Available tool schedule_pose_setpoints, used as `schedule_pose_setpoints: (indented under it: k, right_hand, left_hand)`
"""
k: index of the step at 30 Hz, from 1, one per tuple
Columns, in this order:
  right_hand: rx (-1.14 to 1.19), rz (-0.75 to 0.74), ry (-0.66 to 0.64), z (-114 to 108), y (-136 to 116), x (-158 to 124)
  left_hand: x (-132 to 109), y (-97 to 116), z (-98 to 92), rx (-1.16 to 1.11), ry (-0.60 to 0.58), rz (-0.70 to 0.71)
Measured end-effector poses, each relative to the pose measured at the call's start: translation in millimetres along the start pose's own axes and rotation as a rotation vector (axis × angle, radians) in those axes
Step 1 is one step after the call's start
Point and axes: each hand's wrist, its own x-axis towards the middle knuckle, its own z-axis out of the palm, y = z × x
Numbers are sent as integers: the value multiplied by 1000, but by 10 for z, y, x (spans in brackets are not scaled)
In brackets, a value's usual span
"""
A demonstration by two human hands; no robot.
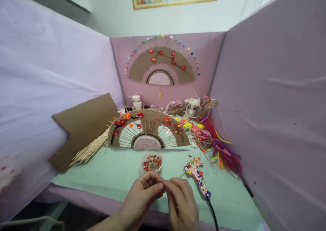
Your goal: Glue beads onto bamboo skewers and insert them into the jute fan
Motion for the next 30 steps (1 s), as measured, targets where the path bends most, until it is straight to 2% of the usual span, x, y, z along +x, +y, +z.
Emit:
schedule_pose_setpoints:
  k: [4, 8, 9, 10, 13, 15, 17, 19, 24, 26, 30]
  right_hand:
    - [-1, 44, -19, -43, 13, -20]
    - [-197, 269, 99, -226, 346, -93]
    - [-278, 336, 76, -288, 479, -132]
    - [-390, 335, 45, -348, 617, -179]
    - [-672, 358, -171, -471, 960, -335]
    - [-762, 411, -304, -485, 1069, -398]
    - [-809, 482, -382, -458, 1083, -399]
    - [-818, 526, -406, -412, 1045, -345]
    - [-717, 594, -469, -352, 970, -152]
    - [-660, 630, -443, -378, 981, -115]
    - [-346, 744, -149, -491, 967, -125]
  left_hand:
    - [47, -20, 2, -40, 13, 58]
    - [174, 173, -76, -125, 57, 120]
    - [214, 251, -101, -161, 67, 126]
    - [254, 330, -126, -208, 81, 130]
    - [355, 522, -192, -317, 40, 142]
    - [396, 582, -227, -371, 2, 142]
    - [419, 590, -255, -409, -19, 131]
    - [427, 570, -280, -425, -31, 115]
    - [417, 522, -316, -412, -35, 100]
    - [416, 521, -323, -405, -26, 96]
    - [436, 520, -343, -389, 5, 70]
